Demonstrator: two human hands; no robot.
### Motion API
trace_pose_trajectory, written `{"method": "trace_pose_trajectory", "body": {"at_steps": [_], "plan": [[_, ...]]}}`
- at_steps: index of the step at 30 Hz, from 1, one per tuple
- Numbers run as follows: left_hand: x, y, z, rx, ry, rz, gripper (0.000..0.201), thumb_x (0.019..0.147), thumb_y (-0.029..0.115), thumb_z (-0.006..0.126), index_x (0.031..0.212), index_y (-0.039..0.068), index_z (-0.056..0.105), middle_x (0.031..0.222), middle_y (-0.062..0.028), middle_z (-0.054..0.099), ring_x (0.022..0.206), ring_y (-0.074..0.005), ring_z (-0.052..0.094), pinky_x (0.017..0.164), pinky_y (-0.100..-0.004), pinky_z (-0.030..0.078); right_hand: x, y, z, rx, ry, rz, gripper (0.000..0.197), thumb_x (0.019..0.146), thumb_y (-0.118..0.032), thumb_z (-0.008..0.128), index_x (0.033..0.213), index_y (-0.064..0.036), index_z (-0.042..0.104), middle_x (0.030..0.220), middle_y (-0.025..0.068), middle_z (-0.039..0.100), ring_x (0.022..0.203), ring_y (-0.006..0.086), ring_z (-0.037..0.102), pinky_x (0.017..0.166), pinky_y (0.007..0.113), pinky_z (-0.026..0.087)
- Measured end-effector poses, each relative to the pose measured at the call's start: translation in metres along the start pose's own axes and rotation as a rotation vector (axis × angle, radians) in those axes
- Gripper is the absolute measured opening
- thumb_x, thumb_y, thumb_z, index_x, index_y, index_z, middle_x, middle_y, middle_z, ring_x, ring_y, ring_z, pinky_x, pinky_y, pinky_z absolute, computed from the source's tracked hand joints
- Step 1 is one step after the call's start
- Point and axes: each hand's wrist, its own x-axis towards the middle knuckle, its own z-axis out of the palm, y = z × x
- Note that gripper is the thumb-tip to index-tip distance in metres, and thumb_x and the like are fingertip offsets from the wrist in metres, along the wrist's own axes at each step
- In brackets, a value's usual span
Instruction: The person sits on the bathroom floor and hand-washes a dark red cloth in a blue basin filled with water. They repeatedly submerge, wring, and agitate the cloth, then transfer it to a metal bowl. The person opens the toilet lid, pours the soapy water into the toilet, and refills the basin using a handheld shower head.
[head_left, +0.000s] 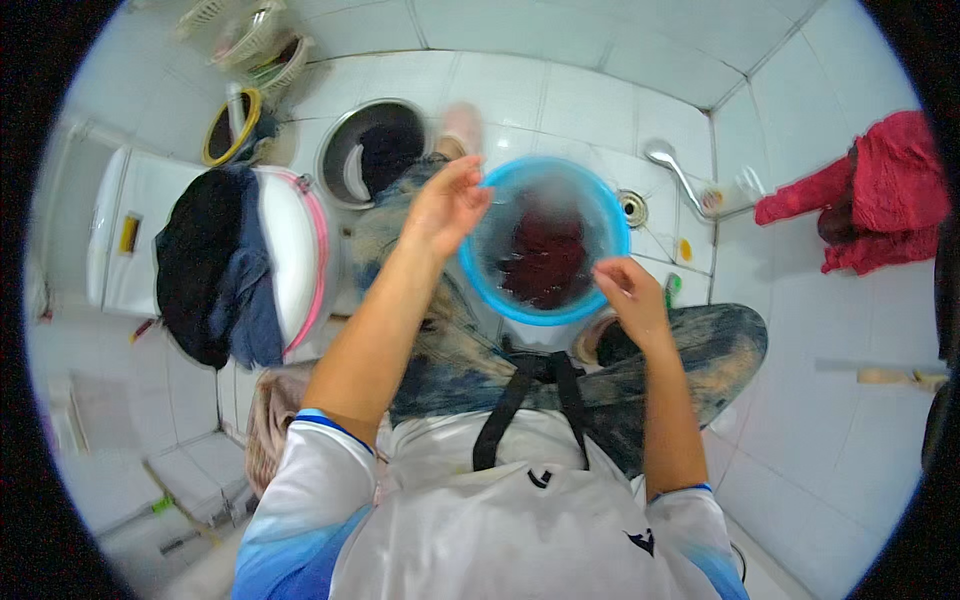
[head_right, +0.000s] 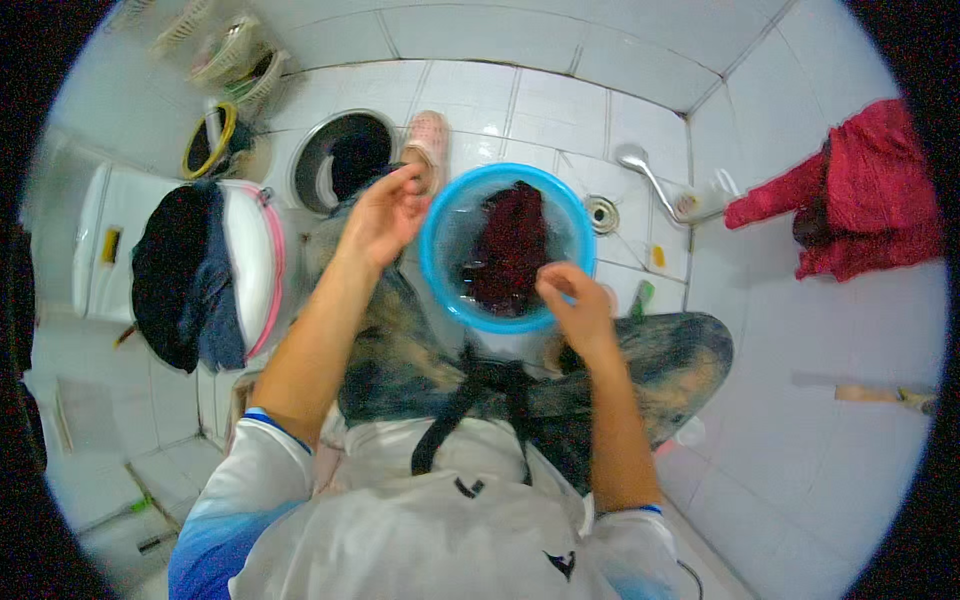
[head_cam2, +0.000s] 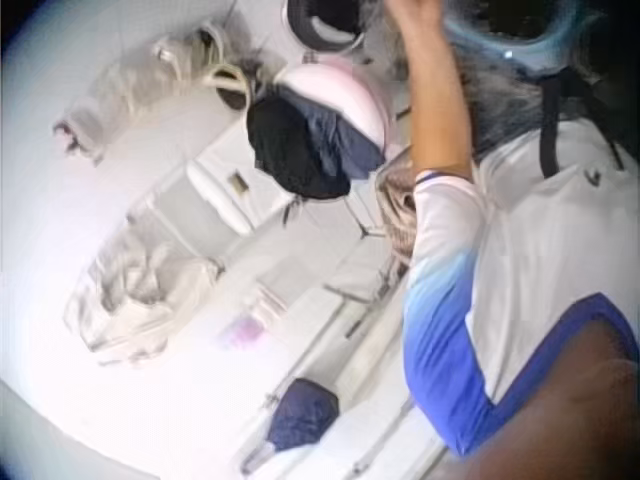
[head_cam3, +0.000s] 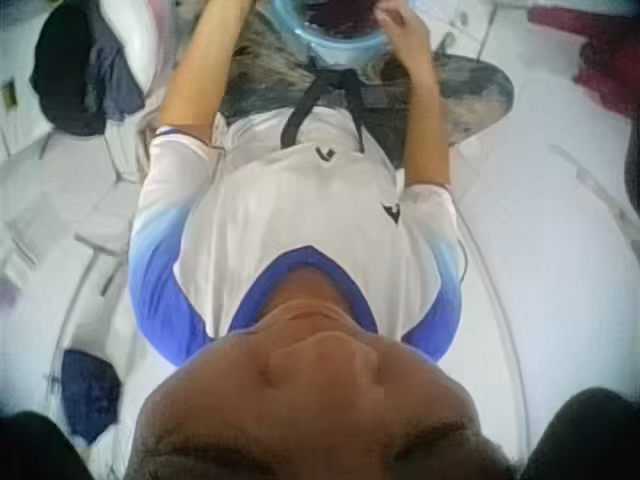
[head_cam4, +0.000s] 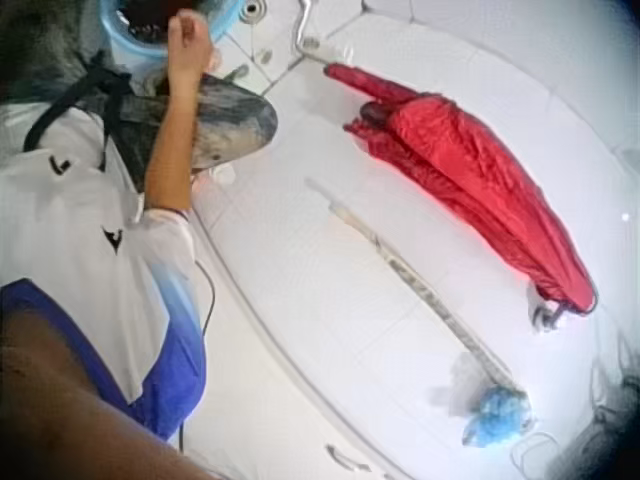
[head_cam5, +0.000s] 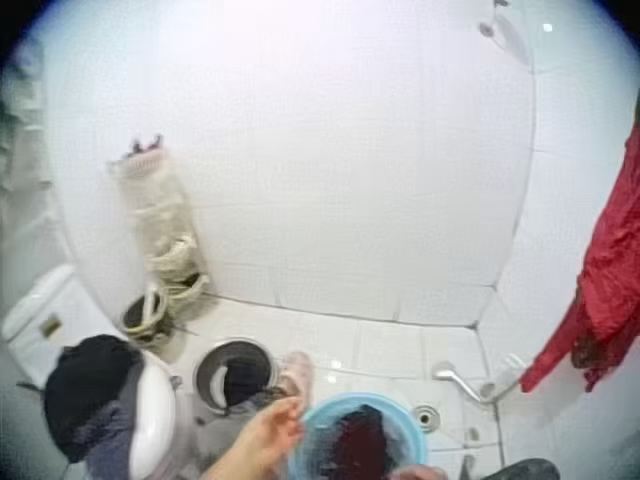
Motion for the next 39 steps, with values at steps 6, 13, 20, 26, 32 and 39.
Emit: {"method": "trace_pose_trajectory", "body": {"at_steps": [6,13,20,26,32,39], "plan": [[0.136,-0.212,0.041,0.21,0.27,-0.204,0.032,0.081,0.016,0.062,0.112,0.007,0.056,0.091,0.0009,0.06,0.074,-0.0071,0.054,0.07,-0.0197,0.045,0.034,0.078,-0.129,-0.39,0.424,0.143,0.031,0.082,-0.019,0.064,0.109,-0.0042,0.057,0.101,0.0089,0.063,0.085,0.0177,0.061,0.076,0.031,0.049],[0.171,-0.338,0.012,1.457,0.287,0.073,0.056,0.072,0.021,0.065,0.127,0.025,0.051,0.134,-0.0189,0.042,0.118,-0.0386,0.044,0.094,-0.0464,0.04,0.072,0.168,-0.087,-0.919,0.237,0.201,0.062,0.078,-0.014,0.063,0.134,-0.0162,0.038,0.143,0.0214,0.025,0.123,0.0435,0.035,0.1,0.046,0.035],[0.184,-0.358,-0.027,1.67,0.097,-0.405,0.064,0.081,0.034,0.053,0.14,0.031,0.028,0.141,-0.019,0.029,0.122,-0.0405,0.038,0.092,-0.0607,0.035,0.091,0.235,-0.045,-1.053,0.013,0.554,0.05,0.092,-0.035,0.04,0.139,-0.0236,0.031,0.147,0.0179,0.018,0.129,0.0434,0.026,0.098,0.059,0.031],[0.2,-0.373,-0.043,1.674,0.052,-0.487,0.063,0.082,0.044,0.053,0.14,0.026,0.032,0.135,-0.0246,0.037,0.129,-0.0423,0.03,0.101,-0.0604,0.025,0.114,0.26,-0.055,-1.028,-0.279,0.692,0.052,0.089,-0.037,0.044,0.135,-0.0164,0.035,0.141,0.0228,0.027,0.129,0.0429,0.027,0.101,0.056,0.029],[0.228,-0.35,-0.081,1.268,0.184,-0.466,0.051,0.069,0.037,0.071,0.109,0.009,0.057,0.114,-0.0193,0.056,0.105,-0.038,0.05,0.09,-0.0418,0.041,0.125,0.238,-0.072,-0.913,-0.195,0.671,0.044,0.082,-0.032,0.058,0.12,-0.0117,0.052,0.132,0.0241,0.041,0.125,0.0395,0.035,0.101,0.049,0.034],[0.226,-0.404,-0.116,1.197,0.496,-0.151,0.077,0.062,0.041,0.078,0.122,0.004,0.047,0.116,-0.0231,0.054,0.107,-0.0355,0.052,0.09,-0.0414,0.041,0.177,0.22,-0.08,-0.633,0.514,0.303,0.049,0.075,-0.026,0.069,0.118,-0.0096,0.051,0.127,0.0223,0.044,0.115,0.0399,0.045,0.095,0.045,0.039]]}}
